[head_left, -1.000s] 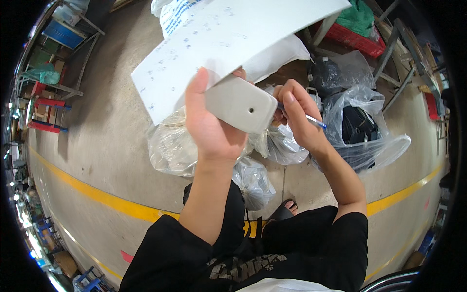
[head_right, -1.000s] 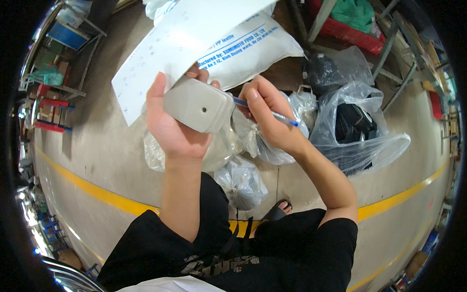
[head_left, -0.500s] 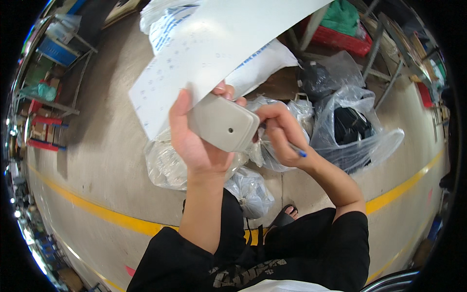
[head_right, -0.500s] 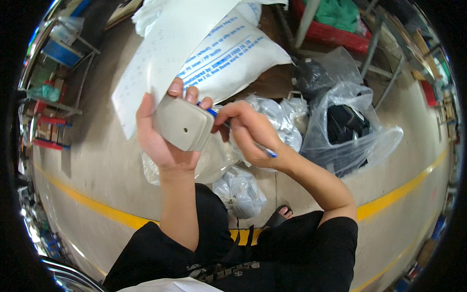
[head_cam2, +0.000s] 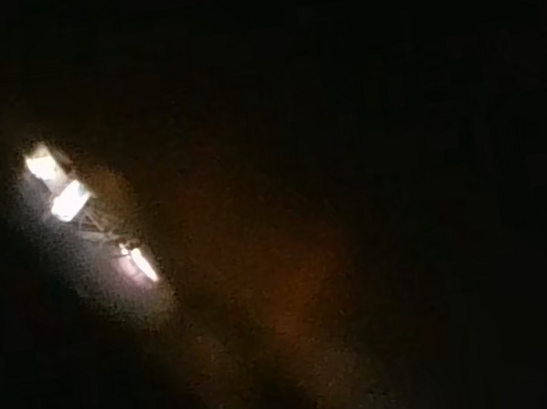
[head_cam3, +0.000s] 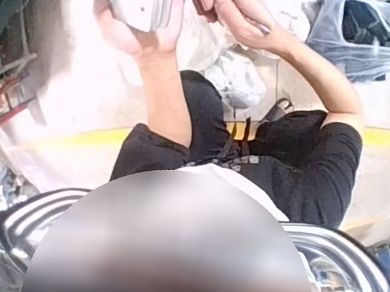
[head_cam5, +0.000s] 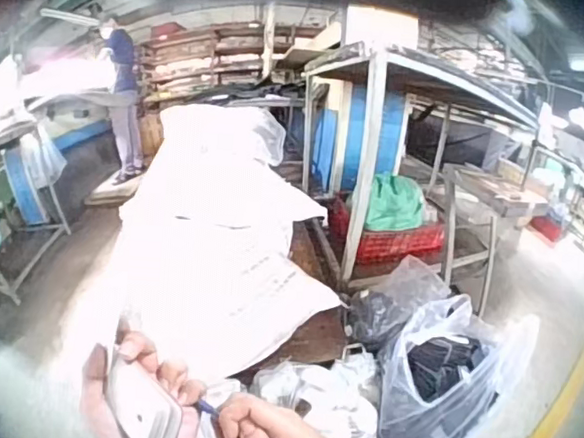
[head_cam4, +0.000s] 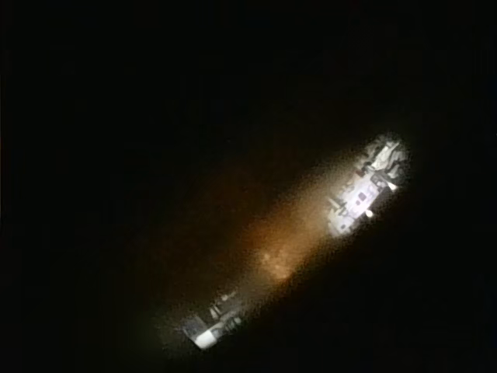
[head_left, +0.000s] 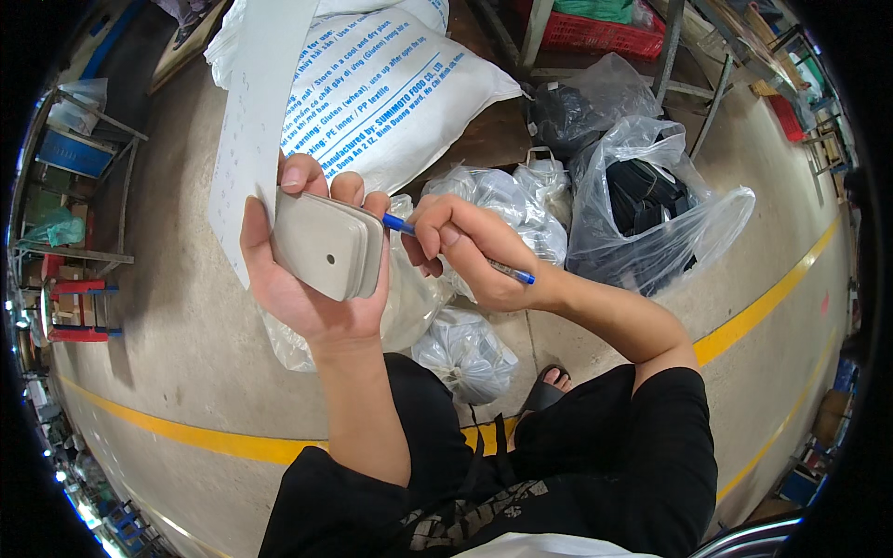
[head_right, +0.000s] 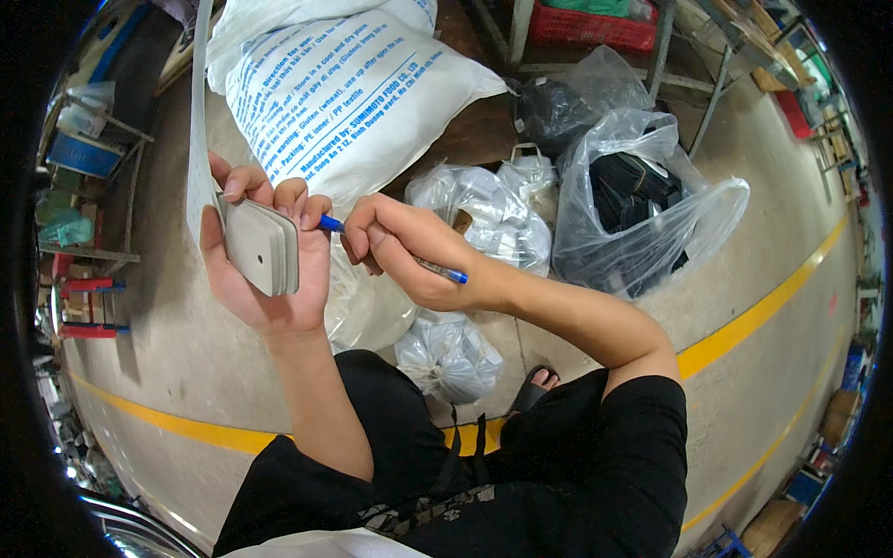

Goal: The person walks through a warehouse, then crouches to open plastic bags containing small white items. They remove items one by one, inspect them, and write counts on a notepad using a pen. The person continues counting and labeling items from multiple bags.

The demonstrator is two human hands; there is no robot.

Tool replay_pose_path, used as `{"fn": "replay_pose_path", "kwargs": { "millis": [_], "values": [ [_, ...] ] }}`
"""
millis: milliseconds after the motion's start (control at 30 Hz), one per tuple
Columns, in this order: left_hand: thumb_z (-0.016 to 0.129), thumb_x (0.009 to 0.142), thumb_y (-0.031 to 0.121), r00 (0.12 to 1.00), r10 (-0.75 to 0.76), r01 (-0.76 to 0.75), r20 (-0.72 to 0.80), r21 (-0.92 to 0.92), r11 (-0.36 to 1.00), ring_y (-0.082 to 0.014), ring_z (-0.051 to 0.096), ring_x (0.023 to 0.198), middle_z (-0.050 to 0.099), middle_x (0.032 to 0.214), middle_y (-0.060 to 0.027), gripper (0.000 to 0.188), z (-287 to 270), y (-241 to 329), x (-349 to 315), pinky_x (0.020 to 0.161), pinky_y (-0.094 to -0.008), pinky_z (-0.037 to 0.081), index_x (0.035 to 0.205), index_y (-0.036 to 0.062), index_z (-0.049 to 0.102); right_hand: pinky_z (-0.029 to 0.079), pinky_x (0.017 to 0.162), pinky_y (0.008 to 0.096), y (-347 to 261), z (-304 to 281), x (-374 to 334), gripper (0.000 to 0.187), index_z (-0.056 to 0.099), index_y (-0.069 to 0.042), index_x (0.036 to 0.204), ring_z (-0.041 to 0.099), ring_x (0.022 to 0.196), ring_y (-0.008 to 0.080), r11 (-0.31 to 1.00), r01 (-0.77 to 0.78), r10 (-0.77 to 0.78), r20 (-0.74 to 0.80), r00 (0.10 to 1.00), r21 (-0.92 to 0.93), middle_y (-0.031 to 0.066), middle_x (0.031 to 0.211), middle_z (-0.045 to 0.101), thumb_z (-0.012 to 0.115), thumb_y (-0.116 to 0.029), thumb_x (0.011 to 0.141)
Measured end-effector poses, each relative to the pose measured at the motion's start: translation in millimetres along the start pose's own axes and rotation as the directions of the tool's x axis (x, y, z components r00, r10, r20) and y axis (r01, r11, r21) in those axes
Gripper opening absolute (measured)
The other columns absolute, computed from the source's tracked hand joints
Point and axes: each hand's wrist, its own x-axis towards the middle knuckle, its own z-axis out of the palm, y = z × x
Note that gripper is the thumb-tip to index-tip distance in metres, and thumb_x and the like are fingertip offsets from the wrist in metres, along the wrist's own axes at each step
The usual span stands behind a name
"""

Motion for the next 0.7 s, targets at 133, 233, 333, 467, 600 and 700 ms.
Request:
{"fn": "replay_pose_path", "kwargs": {
  "millis": [133,233,333,467,600,700],
  "values": [
    [0.038,0.103,0.039,1.000,0.017,-0.017,-0.018,-0.031,0.999,-0.0139,0.047,0.081,0.056,0.095,0.0010,0.041,1.4,-3.5,0.7,0.075,-0.0341,0.036,0.130,0.0126,0.055,0.045,0.077,0.0330,3.4,4.4,-5.1,0.017,0.043,-0.009,0.101,0.047,0.081,0.0157,0.972,-0.047,0.058,-0.044,0.997,0.229,0.0094,0.095,0.051,0.027,-0.013,0.106],
    [0.046,0.100,0.033,0.993,0.119,-0.119,0.007,-0.018,0.993,-0.0140,0.045,0.082,0.056,0.095,0.0017,0.039,-5.7,1.7,4.2,0.077,-0.0345,0.035,0.134,0.0152,0.054,0.046,0.078,0.0350,6.4,9.1,-13.8,0.013,0.041,-0.010,0.099,0.047,0.081,0.0179,0.871,-0.001,0.093,-0.164,0.982,0.491,0.0113,0.095,0.051,0.031,-0.013,0.105],
    [0.054,0.097,0.029,0.935,0.346,-0.353,0.071,0.140,0.925,-0.0138,0.046,0.084,0.057,0.098,0.0020,0.040,-24.0,54.4,7.3,0.079,-0.0346,0.034,0.135,0.0165,0.053,0.046,0.071,0.0322,3.8,0.2,-16.6,0.010,0.041,-0.011,0.099,0.054,0.082,0.0209,0.820,0.031,0.090,-0.183,0.979,0.571,0.0138,0.092,0.054,0.035,-0.017,0.103],
    [0.055,0.098,0.034,0.938,0.344,-0.307,-0.042,0.359,0.881,-0.0145,0.057,0.088,0.062,0.100,-0.0036,0.045,-24.7,49.4,1.9,0.080,-0.0330,0.044,0.135,0.0083,0.051,0.045,0.068,0.0280,-12.8,-27.2,-14.5,0.023,0.045,-0.007,0.110,0.057,0.081,0.0178,0.914,0.090,-0.008,-0.205,0.979,0.395,0.0172,0.096,0.061,0.031,-0.025,0.106],
    [0.047,0.102,0.035,0.923,0.265,-0.056,-0.279,0.585,0.809,-0.0183,0.063,0.092,0.066,0.109,-0.0147,0.051,-7.6,-2.9,4.0,0.080,-0.0306,0.051,0.134,-0.0040,0.049,0.052,0.067,0.0356,-53.5,-27.6,-6.6,0.038,0.045,-0.008,0.100,0.055,0.068,0.0156,0.963,0.261,-0.269,-0.202,0.942,-0.066,0.0124,0.081,0.056,0.039,-0.046,0.105],
    [0.047,0.103,0.031,0.971,0.167,0.008,-0.173,0.716,0.698,-0.0197,0.065,0.101,0.065,0.118,-0.0191,0.049,-8.7,-18.0,-1.0,0.084,-0.0302,0.053,0.134,-0.0069,0.050,0.053,0.066,0.0380,-90.3,-22.1,-11.5,0.047,0.046,-0.008,0.099,0.052,0.062,0.0150,0.943,0.205,-0.236,-0.095,0.967,-0.261,0.0100,0.076,0.053,0.037,-0.053,0.104]
  ]
}}
